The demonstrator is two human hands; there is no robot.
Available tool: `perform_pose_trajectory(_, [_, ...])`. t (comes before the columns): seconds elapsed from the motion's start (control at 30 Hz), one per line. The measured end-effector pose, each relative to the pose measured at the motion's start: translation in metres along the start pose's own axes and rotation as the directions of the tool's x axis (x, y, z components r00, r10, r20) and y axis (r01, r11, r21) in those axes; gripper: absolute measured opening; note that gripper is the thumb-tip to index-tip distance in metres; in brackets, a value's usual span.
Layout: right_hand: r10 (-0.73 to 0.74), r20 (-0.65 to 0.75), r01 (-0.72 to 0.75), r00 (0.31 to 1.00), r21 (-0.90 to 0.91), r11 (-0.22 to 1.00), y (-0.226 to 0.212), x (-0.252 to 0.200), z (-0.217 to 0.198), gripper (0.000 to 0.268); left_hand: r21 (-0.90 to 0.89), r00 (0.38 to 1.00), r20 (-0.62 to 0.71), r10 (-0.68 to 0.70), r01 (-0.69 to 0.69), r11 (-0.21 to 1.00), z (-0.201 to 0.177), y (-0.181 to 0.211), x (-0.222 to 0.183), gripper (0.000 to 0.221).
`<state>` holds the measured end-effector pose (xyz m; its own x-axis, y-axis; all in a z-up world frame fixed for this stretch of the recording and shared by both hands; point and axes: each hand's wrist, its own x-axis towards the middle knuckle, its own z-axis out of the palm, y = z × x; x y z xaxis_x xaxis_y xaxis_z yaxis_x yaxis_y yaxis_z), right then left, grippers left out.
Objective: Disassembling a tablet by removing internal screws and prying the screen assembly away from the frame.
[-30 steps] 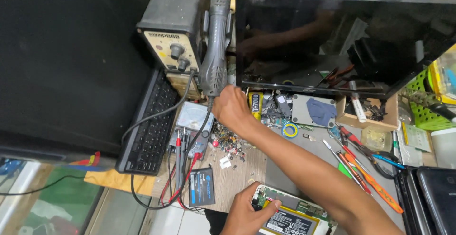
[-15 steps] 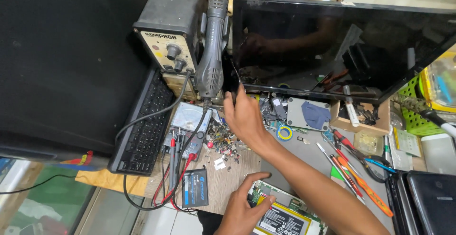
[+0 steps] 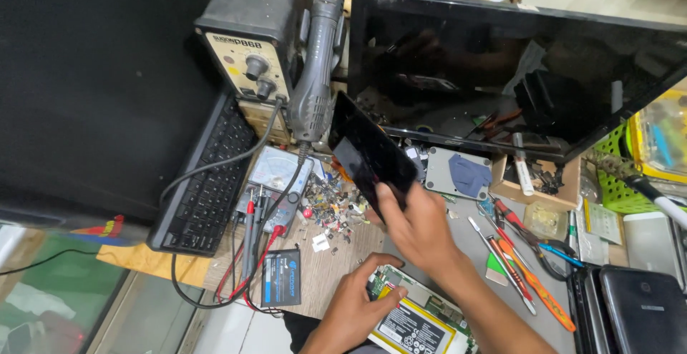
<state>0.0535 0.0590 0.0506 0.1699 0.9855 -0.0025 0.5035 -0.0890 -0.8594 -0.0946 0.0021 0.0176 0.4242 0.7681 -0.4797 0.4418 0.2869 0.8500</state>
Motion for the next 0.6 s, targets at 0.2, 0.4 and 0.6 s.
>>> perform_pose_trajectory(0.2, [0.395, -0.096, -0.273, 0.913, 0.576, 0.770, 0.030, -0.067, -0.056, 0.022, -0.129, 0.993, -0.002, 0.116, -0.115, 0.985, 0.001, 0.003, 0.013, 0.024])
perform_pose_trajectory(0.4, [0.174, -0.074, -0.054, 0.982, 0.771, 0.634, 0.089, -0.106, -0.099, 0.034, -0.184, 0.977, -0.068, 0.204, -0.213, 0.959, 0.006, 0.010, 0.030, 0.025])
perform_pose_trajectory(0.6, [0.208, -0.145, -0.007, 0.967, 0.806, 0.592, 0.112, -0.124, -0.119, 0.057, -0.208, 0.940, -0.187, 0.287, -0.323, 0.923, 0.008, 0.024, 0.038, 0.051])
